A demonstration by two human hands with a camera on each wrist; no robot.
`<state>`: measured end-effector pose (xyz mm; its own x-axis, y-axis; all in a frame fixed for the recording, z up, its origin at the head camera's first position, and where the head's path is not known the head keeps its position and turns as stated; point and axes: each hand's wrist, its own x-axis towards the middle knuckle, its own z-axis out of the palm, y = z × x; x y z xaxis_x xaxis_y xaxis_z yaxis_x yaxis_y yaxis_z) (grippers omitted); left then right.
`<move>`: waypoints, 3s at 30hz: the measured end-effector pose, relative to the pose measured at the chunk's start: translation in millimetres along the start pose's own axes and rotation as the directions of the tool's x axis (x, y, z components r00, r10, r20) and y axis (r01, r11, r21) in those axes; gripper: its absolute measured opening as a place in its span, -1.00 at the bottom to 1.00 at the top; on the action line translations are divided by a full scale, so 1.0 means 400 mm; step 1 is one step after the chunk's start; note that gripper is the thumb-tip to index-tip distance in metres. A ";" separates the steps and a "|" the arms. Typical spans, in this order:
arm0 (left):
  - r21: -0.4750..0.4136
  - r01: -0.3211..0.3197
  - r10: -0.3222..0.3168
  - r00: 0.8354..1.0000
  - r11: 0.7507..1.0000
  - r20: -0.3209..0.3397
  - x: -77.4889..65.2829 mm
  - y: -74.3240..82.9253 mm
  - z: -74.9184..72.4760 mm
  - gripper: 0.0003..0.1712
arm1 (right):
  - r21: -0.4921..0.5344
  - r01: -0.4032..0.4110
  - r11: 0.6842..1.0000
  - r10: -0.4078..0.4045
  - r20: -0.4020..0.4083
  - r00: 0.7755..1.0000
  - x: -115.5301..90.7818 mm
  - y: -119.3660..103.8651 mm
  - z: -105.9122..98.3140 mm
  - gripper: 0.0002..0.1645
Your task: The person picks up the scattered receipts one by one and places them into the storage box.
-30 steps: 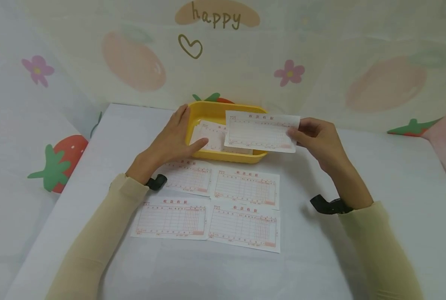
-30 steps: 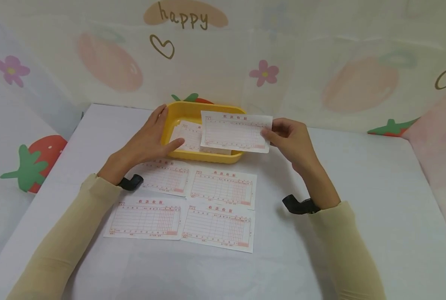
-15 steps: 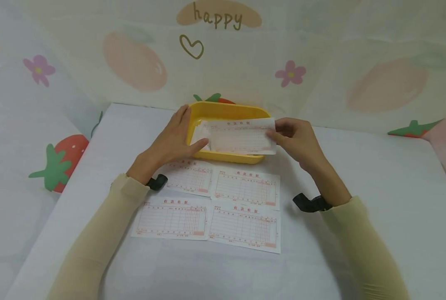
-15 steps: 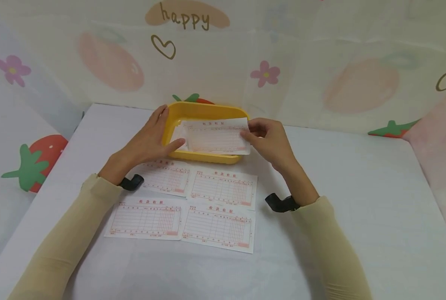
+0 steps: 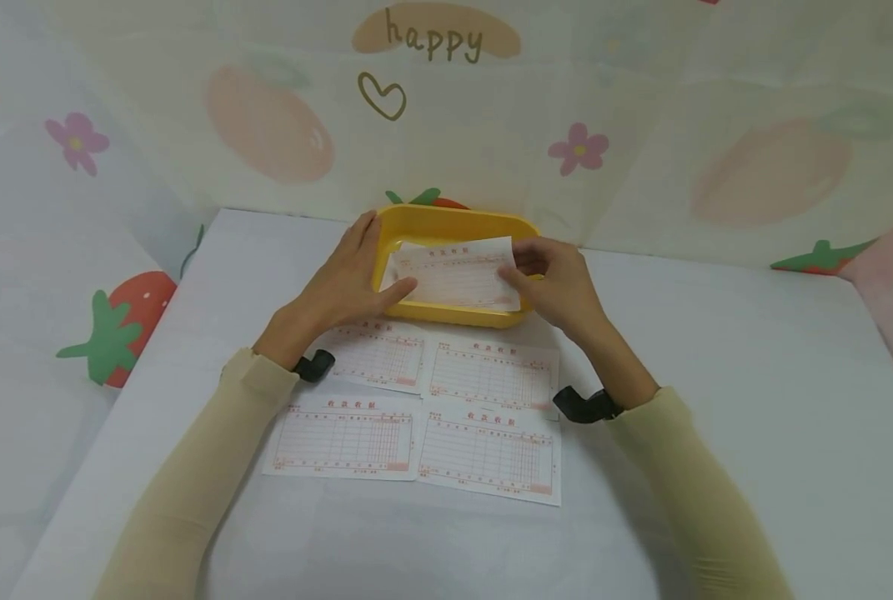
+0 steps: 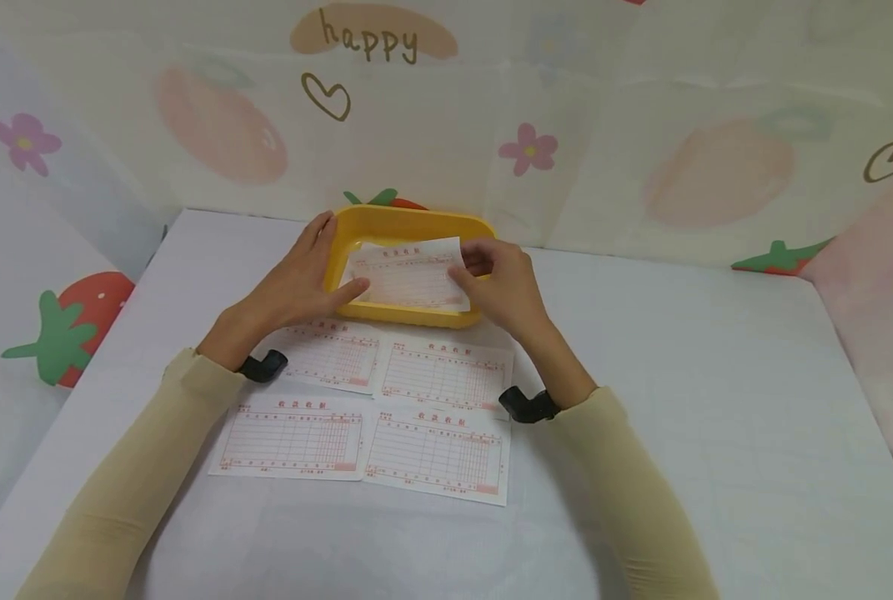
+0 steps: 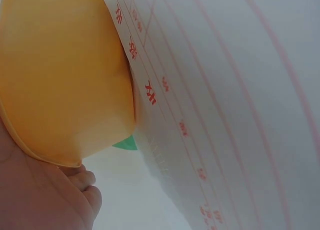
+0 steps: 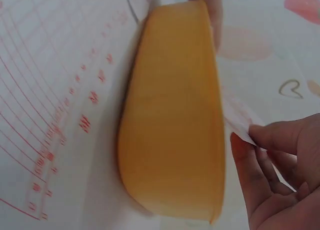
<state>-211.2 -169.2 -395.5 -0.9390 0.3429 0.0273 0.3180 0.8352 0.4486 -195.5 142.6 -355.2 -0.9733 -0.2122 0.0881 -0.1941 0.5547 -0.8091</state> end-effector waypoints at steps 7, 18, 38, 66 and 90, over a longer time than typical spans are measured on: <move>-0.002 0.002 -0.002 1.000 1.000 0.000 -0.001 -0.001 0.000 0.32 | -0.027 0.046 0.999 -0.046 -0.016 0.999 -0.004 -0.003 0.033 -0.46; -0.011 0.010 -0.010 1.000 1.000 0.000 -0.002 0.002 0.000 0.33 | -0.050 0.154 0.987 -0.158 -0.089 0.984 -0.029 -0.002 0.035 -0.58; -0.021 0.018 -0.018 1.000 1.000 0.024 0.005 0.006 0.005 0.34 | -0.080 0.243 0.967 -0.252 -0.134 0.958 -0.171 0.038 -0.011 -0.73; -0.017 0.040 -0.040 0.999 0.999 0.028 0.002 0.000 -0.003 0.32 | -0.189 0.027 0.982 -0.018 0.047 0.999 -0.297 0.129 0.007 -0.39; -0.017 0.038 -0.037 0.999 0.999 0.026 -0.002 0.010 -0.004 0.33 | -0.406 -0.015 0.914 0.081 0.146 0.986 -0.305 0.117 0.021 0.09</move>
<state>-209.4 -166.9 -392.2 -0.9465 0.3226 -0.0124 0.2803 0.8401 0.4644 -84.6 187.8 -408.8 -0.9574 -0.2818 -0.0636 -0.2127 0.8366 -0.5048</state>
